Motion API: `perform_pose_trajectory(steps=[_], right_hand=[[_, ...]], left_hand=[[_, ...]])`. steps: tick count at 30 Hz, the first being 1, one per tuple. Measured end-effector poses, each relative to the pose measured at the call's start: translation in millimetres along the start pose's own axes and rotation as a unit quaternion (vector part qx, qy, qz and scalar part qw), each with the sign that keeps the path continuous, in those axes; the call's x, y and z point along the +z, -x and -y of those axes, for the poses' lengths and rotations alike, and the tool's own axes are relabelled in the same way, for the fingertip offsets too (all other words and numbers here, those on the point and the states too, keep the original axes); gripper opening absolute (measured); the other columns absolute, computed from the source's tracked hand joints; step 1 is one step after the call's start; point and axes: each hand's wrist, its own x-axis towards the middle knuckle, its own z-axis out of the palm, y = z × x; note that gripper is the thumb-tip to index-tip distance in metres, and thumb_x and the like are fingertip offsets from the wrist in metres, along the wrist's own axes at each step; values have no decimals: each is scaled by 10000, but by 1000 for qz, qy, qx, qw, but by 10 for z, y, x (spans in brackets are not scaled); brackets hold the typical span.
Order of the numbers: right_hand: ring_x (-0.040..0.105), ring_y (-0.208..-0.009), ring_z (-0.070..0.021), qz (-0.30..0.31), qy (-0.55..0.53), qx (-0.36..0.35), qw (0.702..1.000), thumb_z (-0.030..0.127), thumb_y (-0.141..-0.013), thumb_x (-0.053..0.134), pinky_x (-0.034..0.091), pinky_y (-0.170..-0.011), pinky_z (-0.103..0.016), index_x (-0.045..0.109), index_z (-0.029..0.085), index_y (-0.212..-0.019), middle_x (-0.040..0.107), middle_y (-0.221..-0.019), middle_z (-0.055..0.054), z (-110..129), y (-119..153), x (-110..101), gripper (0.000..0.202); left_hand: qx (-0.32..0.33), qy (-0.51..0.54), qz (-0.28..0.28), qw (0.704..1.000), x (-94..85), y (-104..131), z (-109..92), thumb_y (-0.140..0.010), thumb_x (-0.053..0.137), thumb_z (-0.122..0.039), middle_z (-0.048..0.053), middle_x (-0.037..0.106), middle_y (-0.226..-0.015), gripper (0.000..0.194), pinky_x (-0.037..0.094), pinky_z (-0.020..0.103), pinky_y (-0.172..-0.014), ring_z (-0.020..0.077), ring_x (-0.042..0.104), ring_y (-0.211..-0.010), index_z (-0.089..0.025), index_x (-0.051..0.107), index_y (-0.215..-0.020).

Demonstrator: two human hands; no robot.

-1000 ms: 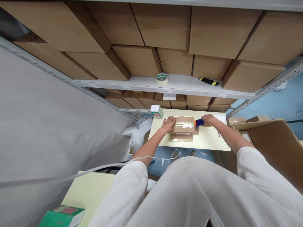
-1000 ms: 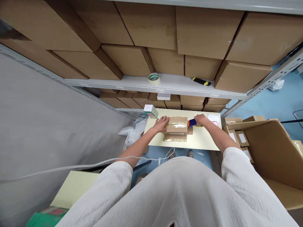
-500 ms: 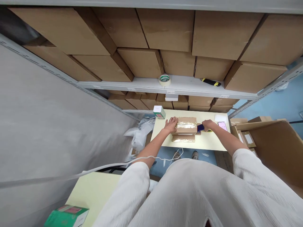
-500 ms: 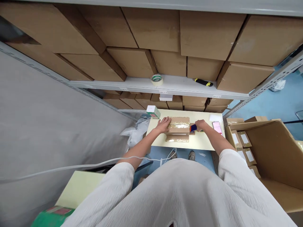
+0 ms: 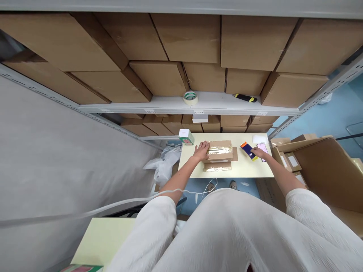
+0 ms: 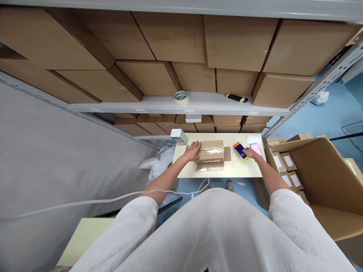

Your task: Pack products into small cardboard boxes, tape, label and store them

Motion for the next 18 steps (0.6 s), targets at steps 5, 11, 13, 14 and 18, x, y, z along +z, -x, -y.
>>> perform_pose_trajectory(steps=[5,11,13,14,18], right_hand=[[731,-1095,-316,-100,155,29,982,413,-1048,488,536,-842,-360,626,112,-1372,754,-1231,-201,114,58,316,463],[725,-1135,-337,-151,217,54,963,375,-1060,444,541,-921,-421,633,128,-1381,730,-1216,-229,175,103,672,447],[718,-1140,-341,-148,222,58,962,362,-1062,455,542,-923,-423,640,119,-1377,719,-1223,-241,180,100,730,439],[715,-1144,-340,-145,221,57,963,357,-1062,466,542,-921,-417,645,121,-1373,713,-1232,-244,181,98,752,430],[711,-1141,-333,-138,206,57,967,359,-1062,524,540,-880,-388,648,153,-1387,705,-1253,-235,176,103,827,404]], left_hand=[[0,9,-10,1000,9,13,-4,-836,771,-342,173,79,-1859,1064,161,665,-1333,398,76,-1717,-297,197,-1732],[8,14,-14,1000,12,63,-10,-847,775,-347,162,89,-1861,1038,161,669,-1331,390,82,-1718,-313,217,-1721],[7,14,-16,1000,17,77,-14,-851,776,-339,154,95,-1862,1017,159,655,-1338,379,86,-1719,-314,240,-1715],[7,14,-19,1000,21,84,-15,-854,776,-337,151,99,-1862,1007,156,649,-1341,376,88,-1719,-314,251,-1712],[9,17,-25,1000,43,114,-12,-869,766,-335,154,100,-1861,968,140,643,-1348,374,88,-1720,-300,285,-1708]])
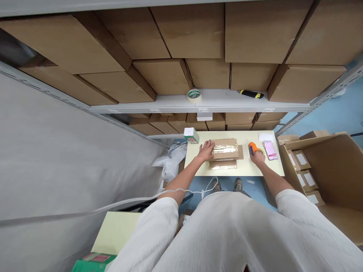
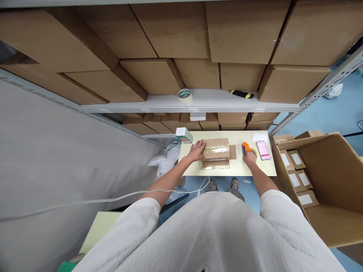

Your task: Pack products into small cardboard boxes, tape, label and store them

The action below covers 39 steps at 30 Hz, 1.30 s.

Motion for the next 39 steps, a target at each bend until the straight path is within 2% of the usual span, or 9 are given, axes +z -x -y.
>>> perform_pose_trajectory(steps=[4,9,14,17,20,26,33,36,39], right_hand=[[700,-1147,-340,-23,15,-11,1000,385,-1073,510,529,-876,-393,628,146,-1414,701,-1261,-247,19,74,20,434],[612,-1280,-379,-136,18,-39,990,373,-1110,384,480,-1010,-440,599,117,-1446,640,-1369,-261,216,253,-132,474],[506,-1421,-384,-187,4,-267,945,354,-1109,342,396,-1176,-508,567,149,-1555,572,-1568,-211,839,532,-202,540],[342,-1611,-358,-157,31,-379,911,455,-1134,287,278,-1299,-543,453,170,-1677,415,-1747,-164,1225,667,-68,635],[208,-1693,-337,-120,76,-420,896,573,-1124,295,164,-1362,-545,300,141,-1755,271,-1818,-160,1397,707,88,765],[104,-1719,-330,-115,111,-402,901,631,-1101,342,69,-1383,-578,127,151,-1793,150,-1842,-157,1175,586,127,869],[74,-1718,-361,-137,103,-346,922,602,-1095,387,82,-1361,-637,164,202,-1791,139,-1850,-156,946,556,98,833],[167,-1696,-391,-164,49,-291,941,597,-1098,381,151,-1341,-641,215,197,-1780,183,-1839,-178,1012,558,25,808],[386,-1596,-415,-175,-44,-184,966,517,-1110,316,341,-1263,-601,225,150,-1768,284,-1796,-232,1125,488,-166,759]], left_hand=[[12,-2,-13,1000,45,71,31,-907,725,-336,151,106,-1860,893,109,625,-1360,348,67,-1726,-280,324,-1703],[47,0,-34,998,167,192,50,-1024,540,-352,148,141,-1856,754,52,611,-1370,316,70,-1729,-247,301,-1731],[107,23,-65,992,297,195,-77,-1095,389,-427,125,130,-1860,728,26,548,-1386,295,59,-1730,-220,218,-1772],[145,15,-67,987,368,155,-144,-1095,374,-460,128,130,-1858,766,3,526,-1392,285,46,-1731,-189,175,-1783],[162,1,-62,985,437,136,-127,-1081,395,-483,145,145,-1852,813,-24,495,-1397,274,52,-1731,-154,154,-1784],[147,8,-67,987,487,174,-2,-1038,474,-569,133,121,-1858,947,-29,524,-1399,290,-14,-1731,-162,74,-1794],[50,23,-109,993,511,255,0,-1026,492,-611,153,112,-1857,1025,-29,571,-1391,344,-39,-1727,-163,-19,-1793],[-21,64,-130,989,464,230,23,-1051,434,-658,157,125,-1855,978,48,591,-1383,378,41,-1723,-194,0,-1795],[-92,126,-155,976,341,134,45,-1107,313,-577,177,137,-1851,832,249,555,-1343,388,226,-1689,-179,54,-1790]])
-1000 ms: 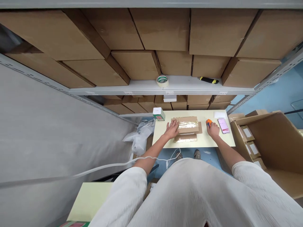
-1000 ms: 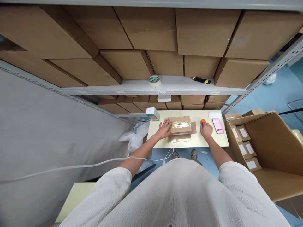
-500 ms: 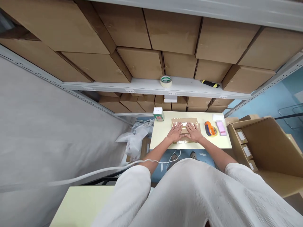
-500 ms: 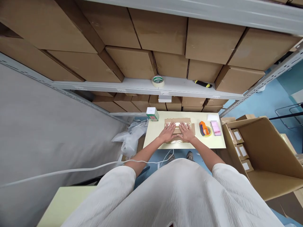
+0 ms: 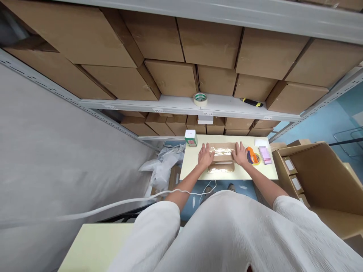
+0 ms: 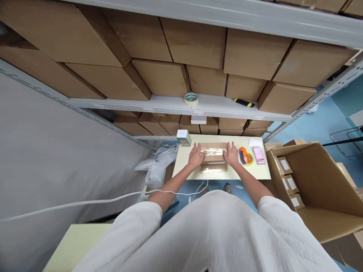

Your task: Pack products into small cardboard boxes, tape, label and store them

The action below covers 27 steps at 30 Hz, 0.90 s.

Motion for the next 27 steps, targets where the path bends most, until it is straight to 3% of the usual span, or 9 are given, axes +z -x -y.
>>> perform_pose_trajectory(steps=[3,5,10,13,15,19,23,27], right_hand=[[607,-1407,-353,52,-93,51,993,483,-1106,310,485,-1153,-464,149,137,-1777,579,-1603,-222,60,-183,-165,772],[642,-1362,-327,58,-135,49,988,494,-1105,311,504,-1128,-407,145,142,-1777,647,-1526,-197,90,-244,-265,776],[539,-1468,-322,-53,-177,28,982,530,-1111,262,475,-1177,-403,127,151,-1780,475,-1685,-204,117,-162,-470,780],[558,-1425,-320,-92,-217,16,972,502,-1115,286,505,-1132,-417,73,185,-1787,461,-1676,-212,75,-59,-502,773],[574,-1385,-312,-111,-231,11,967,484,-1118,298,526,-1093,-427,95,213,-1782,494,-1626,-210,17,1,-449,745],[620,-1241,-299,-143,-276,16,950,554,-1107,335,549,-1048,-462,301,210,-1715,621,-1375,-171,-141,115,-209,699],[646,-1150,-304,-102,-250,38,962,593,-1081,343,550,-1044,-486,418,158,-1637,648,-1259,-161,-268,233,32,710],[676,-1168,-319,-27,-193,61,979,557,-1073,356,562,-1026,-472,420,183,-1631,609,-1415,-192,-322,323,162,675]], left_hand=[[-37,35,18,999,-82,-132,-68,-1100,355,-482,199,260,-1816,831,372,511,-1285,378,377,-1623,-146,18,-1782],[-25,57,14,998,-122,-175,-123,-1092,398,-449,193,356,-1775,849,381,507,-1280,371,416,-1597,-167,-7,-1783],[8,79,-64,995,-237,-137,-233,-1120,400,-471,179,325,-1756,872,353,479,-1301,345,380,-1603,-236,-126,-1775],[25,107,-105,988,-285,-94,-255,-1126,405,-451,182,325,-1720,842,364,468,-1295,328,401,-1578,-258,-92,-1778],[34,153,-139,978,-259,-66,-241,-1125,423,-440,185,396,-1641,790,413,471,-1257,316,472,-1515,-272,12,-1779],[26,219,-181,958,-61,21,-152,-1086,515,-415,193,524,-1457,710,497,501,-1161,327,598,-1351,-225,253,-1718],[-6,185,-143,972,153,169,-65,-1050,540,-365,206,545,-1476,679,495,504,-1160,344,600,-1375,-188,338,-1674],[-31,124,-75,989,241,296,-29,-1048,532,-365,216,600,-1475,706,490,483,-1152,362,614,-1383,-173,315,-1692]])
